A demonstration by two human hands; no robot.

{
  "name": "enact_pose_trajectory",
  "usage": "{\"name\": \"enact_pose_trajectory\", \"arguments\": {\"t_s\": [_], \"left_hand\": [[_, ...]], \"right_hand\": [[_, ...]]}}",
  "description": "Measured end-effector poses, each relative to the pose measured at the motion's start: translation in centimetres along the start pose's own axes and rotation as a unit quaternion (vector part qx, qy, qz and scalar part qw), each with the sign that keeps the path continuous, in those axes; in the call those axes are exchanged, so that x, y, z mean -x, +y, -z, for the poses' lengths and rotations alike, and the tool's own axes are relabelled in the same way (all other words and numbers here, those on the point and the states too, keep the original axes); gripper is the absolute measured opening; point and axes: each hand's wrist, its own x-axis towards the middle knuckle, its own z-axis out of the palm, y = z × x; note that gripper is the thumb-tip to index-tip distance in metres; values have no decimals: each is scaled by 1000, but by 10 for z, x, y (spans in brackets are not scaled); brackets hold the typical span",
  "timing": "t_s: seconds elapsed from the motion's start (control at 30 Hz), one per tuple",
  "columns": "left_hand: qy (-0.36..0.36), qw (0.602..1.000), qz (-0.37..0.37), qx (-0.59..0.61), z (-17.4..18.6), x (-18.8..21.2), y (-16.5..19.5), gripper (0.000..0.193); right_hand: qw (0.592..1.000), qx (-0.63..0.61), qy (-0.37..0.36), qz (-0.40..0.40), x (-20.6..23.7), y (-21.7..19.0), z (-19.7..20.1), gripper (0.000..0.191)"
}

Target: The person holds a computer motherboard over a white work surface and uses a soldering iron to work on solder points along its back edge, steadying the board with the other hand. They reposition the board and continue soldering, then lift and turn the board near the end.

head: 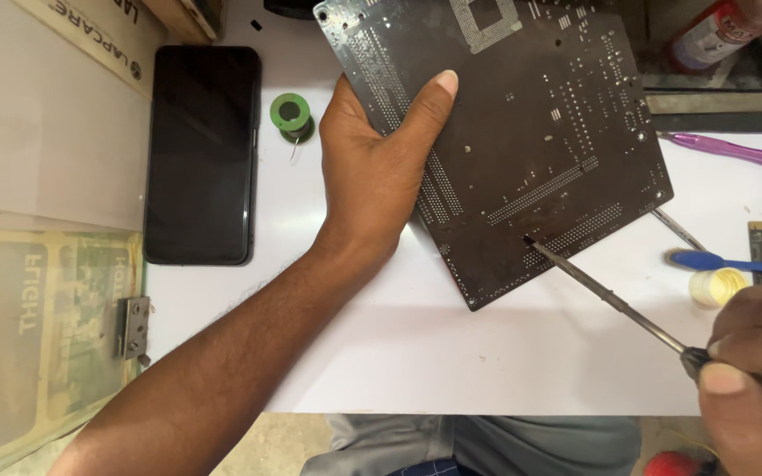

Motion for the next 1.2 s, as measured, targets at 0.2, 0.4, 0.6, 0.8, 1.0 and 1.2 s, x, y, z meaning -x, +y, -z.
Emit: {"name": "enact_pose_trajectory", "arguments": {"t_s": [0.2, 0.4, 0.6, 0.8, 1.0, 1.2], "left_hand": [[-1, 1000, -5, 7, -1, 1, 1, 23], [7, 1000, -6, 19, -5, 0, -4, 23], [13, 999, 5, 34, -10, -2, -11, 20], [2, 1000, 13, 25, -17, -2, -3, 18], [0, 999, 6, 31, -20, -1, -3, 18], [6, 1000, 9, 18, -26, -1, -2, 17]], "right_hand": [[973, -165, 148, -61, 3, -34, -27, 21], [907, -359, 217, -27, -17, -6, -43, 24], [840, -481, 224, -110, -20, 0, -31, 39], [848, -463, 224, -132, -35, -8, -21, 53], [900, -345, 238, -116, -55, -6, 3, 58], [943, -218, 212, -136, -93, -10, 40, 75]]}}
